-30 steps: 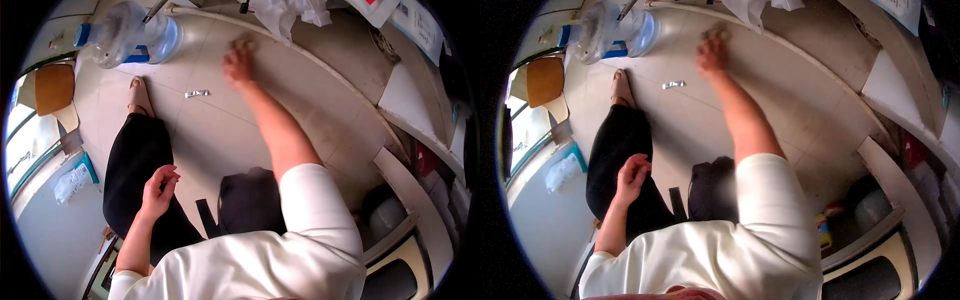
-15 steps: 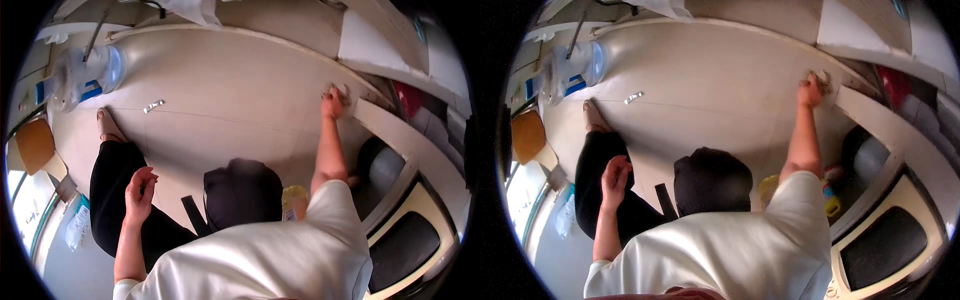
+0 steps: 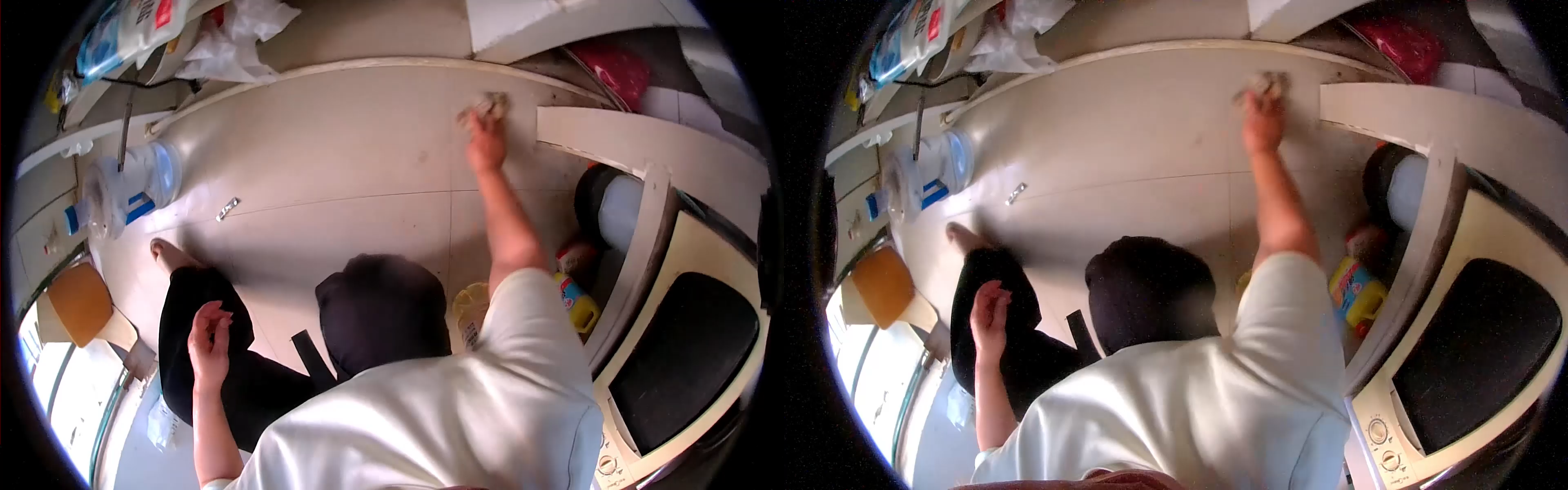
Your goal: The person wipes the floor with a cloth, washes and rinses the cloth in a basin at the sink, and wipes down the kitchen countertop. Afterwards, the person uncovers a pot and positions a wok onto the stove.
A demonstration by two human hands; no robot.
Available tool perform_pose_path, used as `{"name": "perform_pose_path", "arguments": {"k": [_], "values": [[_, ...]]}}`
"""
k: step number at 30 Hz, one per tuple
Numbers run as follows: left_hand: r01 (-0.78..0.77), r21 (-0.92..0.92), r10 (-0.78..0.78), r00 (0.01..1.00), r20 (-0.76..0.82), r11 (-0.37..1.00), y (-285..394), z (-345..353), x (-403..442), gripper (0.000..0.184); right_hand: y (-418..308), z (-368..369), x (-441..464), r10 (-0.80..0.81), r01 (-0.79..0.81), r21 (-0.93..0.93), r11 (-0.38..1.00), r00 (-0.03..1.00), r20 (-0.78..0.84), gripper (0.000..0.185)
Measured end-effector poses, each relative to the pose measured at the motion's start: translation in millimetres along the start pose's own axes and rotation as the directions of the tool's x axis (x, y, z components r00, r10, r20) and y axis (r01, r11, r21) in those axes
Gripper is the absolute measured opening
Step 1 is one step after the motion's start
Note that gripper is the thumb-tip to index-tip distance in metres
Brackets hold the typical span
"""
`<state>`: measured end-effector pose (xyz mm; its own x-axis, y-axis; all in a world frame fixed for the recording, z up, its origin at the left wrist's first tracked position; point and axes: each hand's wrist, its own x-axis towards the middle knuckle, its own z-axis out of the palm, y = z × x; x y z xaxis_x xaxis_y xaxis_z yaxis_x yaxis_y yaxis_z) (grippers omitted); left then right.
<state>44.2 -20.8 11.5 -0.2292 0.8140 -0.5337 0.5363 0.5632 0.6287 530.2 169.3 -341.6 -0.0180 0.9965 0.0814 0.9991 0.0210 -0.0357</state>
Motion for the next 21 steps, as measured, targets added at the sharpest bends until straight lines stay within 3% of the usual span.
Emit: {"name": "perform_pose_path", "arguments": {"k": [1, 2, 4, 7, 9, 10, 11, 14, 16, 18, 21], "values": [[-0.003, -0.011, 0.003, 1.000, -0.019, 1.000, 2.8, -1.4, -4.1, 0.026, 31.0, 4.0, 18.0, 0.100, -0.102, 0.024, 0.994, 0.991, 0.085, 0.049], [0.032, -0.012, -0.032, 0.999, -0.029, 0.999, 6.5, -3.0, -9.8, 0.026, 54.2, -2.6, 22.3, 0.107, -0.109, -0.004, 0.994, 0.976, 0.190, 0.050], [0.010, -0.012, -0.010, 0.998, -0.058, 1.000, 19.1, 0.8, -21.2, 0.025, 76.0, -9.6, -11.1, 0.263, -0.302, 0.122, 0.946, 0.930, 0.258, 0.050], [-0.050, 0.048, 0.051, 0.999, 0.000, 0.998, 22.4, 1.0, -21.0, 0.026, 76.5, -20.1, -122.6, 0.407, -0.408, -0.006, 0.913, 0.909, 0.088, 0.052], [-0.043, 0.020, 0.043, 0.999, 0.008, 0.999, 17.8, -0.4, -14.2, 0.025, 87.2, 14.2, -216.7, 0.420, -0.395, -0.209, 0.895, 0.903, 0.093, 0.053], [-0.042, -0.018, 0.042, 0.999, 0.016, 0.999, 15.6, -1.0, -8.3, 0.025, 67.4, -8.4, -216.1, 0.660, -0.662, -0.048, 0.748, 0.732, 0.169, 0.053], [-0.028, -0.059, 0.029, 0.999, 0.029, 0.998, 12.3, 0.5, -5.8, 0.025, 36.0, -32.5, -210.4, 0.816, -0.860, 0.081, 0.504, 0.505, 0.282, 0.052], [-0.019, -0.035, 0.022, 0.998, 0.061, 0.999, 2.1, 10.7, 0.9, 0.024, 18.5, -3.0, -192.6, 0.621, -0.621, -0.039, 0.783, 0.776, 0.110, 0.052], [-0.034, 0.016, 0.033, 0.996, 0.081, 0.999, 2.4, 17.1, -0.9, 0.026, 13.3, -10.6, -157.8, 0.491, -0.493, -0.035, 0.869, 0.870, -0.043, 0.052], [-0.051, 0.062, 0.043, 0.992, 0.117, 0.997, 7.5, 23.5, -4.5, 0.027, 38.1, -13.9, -129.9, 0.564, -0.563, -0.038, 0.826, 0.825, 0.028, 0.050], [-0.068, 0.132, 0.053, 0.992, 0.114, 0.989, 19.6, 29.3, -7.7, 0.030, 111.0, -1.1, -84.0, 0.778, -0.785, -0.008, 0.619, 0.612, 0.145, 0.054]]}}
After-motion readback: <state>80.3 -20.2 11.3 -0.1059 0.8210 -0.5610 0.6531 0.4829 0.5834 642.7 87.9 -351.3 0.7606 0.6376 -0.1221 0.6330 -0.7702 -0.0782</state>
